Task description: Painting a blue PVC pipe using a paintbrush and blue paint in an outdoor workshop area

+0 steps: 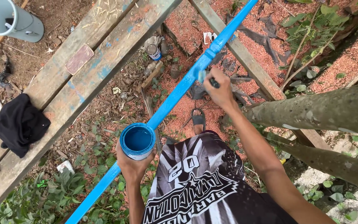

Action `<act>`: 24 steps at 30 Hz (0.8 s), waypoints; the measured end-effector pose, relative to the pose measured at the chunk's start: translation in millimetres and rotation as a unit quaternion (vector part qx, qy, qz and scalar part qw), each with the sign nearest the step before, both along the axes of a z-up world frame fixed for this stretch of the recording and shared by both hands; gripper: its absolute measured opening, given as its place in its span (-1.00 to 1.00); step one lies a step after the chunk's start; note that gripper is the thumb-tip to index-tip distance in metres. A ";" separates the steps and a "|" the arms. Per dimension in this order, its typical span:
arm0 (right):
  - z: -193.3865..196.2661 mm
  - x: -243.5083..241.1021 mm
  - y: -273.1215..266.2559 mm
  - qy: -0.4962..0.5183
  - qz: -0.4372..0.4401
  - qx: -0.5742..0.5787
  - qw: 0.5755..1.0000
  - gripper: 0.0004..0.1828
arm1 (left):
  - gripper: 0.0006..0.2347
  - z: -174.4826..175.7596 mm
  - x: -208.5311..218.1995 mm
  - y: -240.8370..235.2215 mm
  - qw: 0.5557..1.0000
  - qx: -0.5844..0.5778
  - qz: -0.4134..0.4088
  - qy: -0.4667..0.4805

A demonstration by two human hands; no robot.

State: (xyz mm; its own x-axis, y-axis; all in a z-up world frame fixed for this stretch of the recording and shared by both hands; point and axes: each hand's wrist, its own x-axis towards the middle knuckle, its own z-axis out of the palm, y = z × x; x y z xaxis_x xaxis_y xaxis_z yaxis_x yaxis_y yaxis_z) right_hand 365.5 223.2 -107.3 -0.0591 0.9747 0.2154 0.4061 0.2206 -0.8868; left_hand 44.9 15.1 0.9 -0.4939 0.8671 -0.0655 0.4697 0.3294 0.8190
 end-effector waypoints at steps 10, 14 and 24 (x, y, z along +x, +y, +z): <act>27.3 -37.3 -28.2 -0.258 0.245 0.034 0.934 -0.64 | 0.02 2.0 7.6 9.1 1.000 -0.018 -0.021 -0.004; -8.1 -15.8 -1.7 -0.081 0.236 -0.078 0.965 -0.83 | 0.06 -2.7 7.9 7.6 1.000 -0.025 -0.007 -0.001; -22.0 22.0 58.0 -0.359 0.051 0.122 0.924 -0.83 | 0.07 -0.9 6.2 3.9 0.999 -0.035 0.007 -0.011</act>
State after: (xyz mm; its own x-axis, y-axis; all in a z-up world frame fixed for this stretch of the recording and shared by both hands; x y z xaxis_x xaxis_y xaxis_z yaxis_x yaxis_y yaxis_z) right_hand 387.5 281.2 -129.3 -0.3605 0.8839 0.2978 0.8368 0.4476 -0.3154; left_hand 51.0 18.9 0.0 -0.5035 0.8531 -0.1366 0.4465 0.3923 0.8042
